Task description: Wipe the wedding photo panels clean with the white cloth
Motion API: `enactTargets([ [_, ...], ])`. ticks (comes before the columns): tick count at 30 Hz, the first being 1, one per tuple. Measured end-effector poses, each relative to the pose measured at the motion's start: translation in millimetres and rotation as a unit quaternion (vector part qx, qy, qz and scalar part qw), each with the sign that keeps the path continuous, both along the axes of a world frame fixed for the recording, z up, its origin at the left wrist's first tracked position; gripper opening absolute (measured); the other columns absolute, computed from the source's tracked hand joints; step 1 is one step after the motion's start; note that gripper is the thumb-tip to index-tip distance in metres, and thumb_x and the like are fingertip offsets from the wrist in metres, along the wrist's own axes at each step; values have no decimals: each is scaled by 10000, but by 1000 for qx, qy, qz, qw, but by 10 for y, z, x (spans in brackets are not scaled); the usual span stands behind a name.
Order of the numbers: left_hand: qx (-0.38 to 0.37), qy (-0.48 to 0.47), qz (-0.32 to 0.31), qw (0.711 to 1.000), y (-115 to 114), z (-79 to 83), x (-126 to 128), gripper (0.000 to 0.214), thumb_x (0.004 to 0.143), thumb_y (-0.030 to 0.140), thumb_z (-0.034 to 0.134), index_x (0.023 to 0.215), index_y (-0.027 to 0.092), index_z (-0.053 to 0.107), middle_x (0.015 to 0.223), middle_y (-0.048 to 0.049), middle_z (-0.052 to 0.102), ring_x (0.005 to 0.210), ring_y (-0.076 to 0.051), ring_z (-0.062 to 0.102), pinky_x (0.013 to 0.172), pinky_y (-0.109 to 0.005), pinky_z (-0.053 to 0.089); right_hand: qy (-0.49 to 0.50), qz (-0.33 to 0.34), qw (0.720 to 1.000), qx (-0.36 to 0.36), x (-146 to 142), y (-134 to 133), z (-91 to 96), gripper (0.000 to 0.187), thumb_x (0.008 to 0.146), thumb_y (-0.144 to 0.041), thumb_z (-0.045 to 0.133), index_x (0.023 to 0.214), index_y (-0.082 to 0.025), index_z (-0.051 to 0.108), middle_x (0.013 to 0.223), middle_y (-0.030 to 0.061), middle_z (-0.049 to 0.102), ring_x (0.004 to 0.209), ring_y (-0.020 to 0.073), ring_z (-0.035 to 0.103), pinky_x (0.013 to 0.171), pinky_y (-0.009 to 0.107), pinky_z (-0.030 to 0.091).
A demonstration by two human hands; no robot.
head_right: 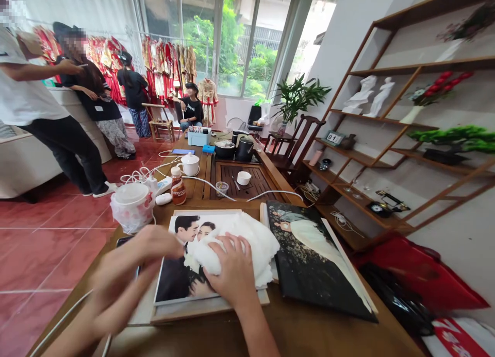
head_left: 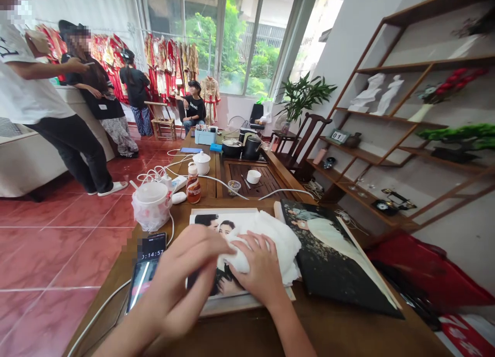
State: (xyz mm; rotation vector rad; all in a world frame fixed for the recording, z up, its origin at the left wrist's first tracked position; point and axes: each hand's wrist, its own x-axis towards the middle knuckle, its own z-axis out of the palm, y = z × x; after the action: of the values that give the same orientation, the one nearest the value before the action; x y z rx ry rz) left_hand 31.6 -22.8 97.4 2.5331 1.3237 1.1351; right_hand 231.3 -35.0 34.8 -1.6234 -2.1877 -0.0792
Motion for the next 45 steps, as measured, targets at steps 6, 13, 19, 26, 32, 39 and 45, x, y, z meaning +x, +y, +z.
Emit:
enactTargets([
  [6, -15, 190, 7, 982, 293, -486, 127, 393, 963, 211, 370, 1335, 123, 463, 1401, -137, 466, 1323, -278, 393, 1066, -465, 374, -4, -1, 1000, 3, 12, 38, -41, 392, 775, -396, 580, 1162, -335, 592, 1247, 8, 586, 1223, 284, 422, 1056, 488, 211],
  [13, -48, 201, 25, 978, 469, -918, 117, 436, 980, 236, 348, 1406, 152, 387, 1473, -94, 393, 1378, -241, 328, 1115, -430, 315, -5, 15, 1000, -1, 35, 129, -100, 446, 787, -414, 574, 1223, -320, 574, 1302, 24, 559, 1261, 303, 392, 1073, 510, 173],
  [19, -61, 181, 29, 981, 536, -953, 72, 449, 973, 251, 365, 1414, 171, 383, 1481, -83, 386, 1377, -236, 329, 1113, -430, 319, -22, 24, 999, -9, 41, 183, -142, 482, 773, -421, 591, 1246, -332, 563, 1332, 15, 544, 1280, 308, 383, 1087, 516, 154],
  [26, -58, 173, 29, 983, 621, -1005, 31, 462, 956, 249, 393, 1410, 168, 394, 1474, -86, 397, 1380, -242, 325, 1121, -428, 312, -43, 50, 998, -19, 95, -1, -209, 490, 760, -452, 617, 1239, -365, 567, 1319, -6, 556, 1255, 308, 413, 1086, 502, 162],
  [32, -61, 183, 20, 981, 665, -1052, 1, 469, 960, 262, 387, 1417, 157, 385, 1488, -83, 376, 1390, -248, 303, 1127, -440, 297, -57, 50, 997, -26, 85, 242, -192, 477, 769, -459, 602, 1236, -367, 571, 1314, -7, 558, 1250, 300, 420, 1073, 496, 186],
  [39, -54, 178, 28, 982, 630, -1042, -5, 462, 966, 283, 379, 1412, 166, 387, 1485, -77, 381, 1381, -240, 321, 1127, -424, 298, -49, 35, 998, -17, 15, 526, -133, 481, 794, -443, 584, 1267, -359, 554, 1332, 2, 547, 1279, 299, 386, 1073, 509, 177],
  [45, -56, 174, 31, 983, 619, -1049, -16, 460, 960, 273, 383, 1408, 169, 393, 1476, -76, 394, 1378, -236, 326, 1127, -416, 296, -60, 47, 997, -32, 12, 117, -186, 503, 794, -454, 571, 1290, -389, 524, 1371, -30, 512, 1295, 300, 377, 1082, 518, 177],
])
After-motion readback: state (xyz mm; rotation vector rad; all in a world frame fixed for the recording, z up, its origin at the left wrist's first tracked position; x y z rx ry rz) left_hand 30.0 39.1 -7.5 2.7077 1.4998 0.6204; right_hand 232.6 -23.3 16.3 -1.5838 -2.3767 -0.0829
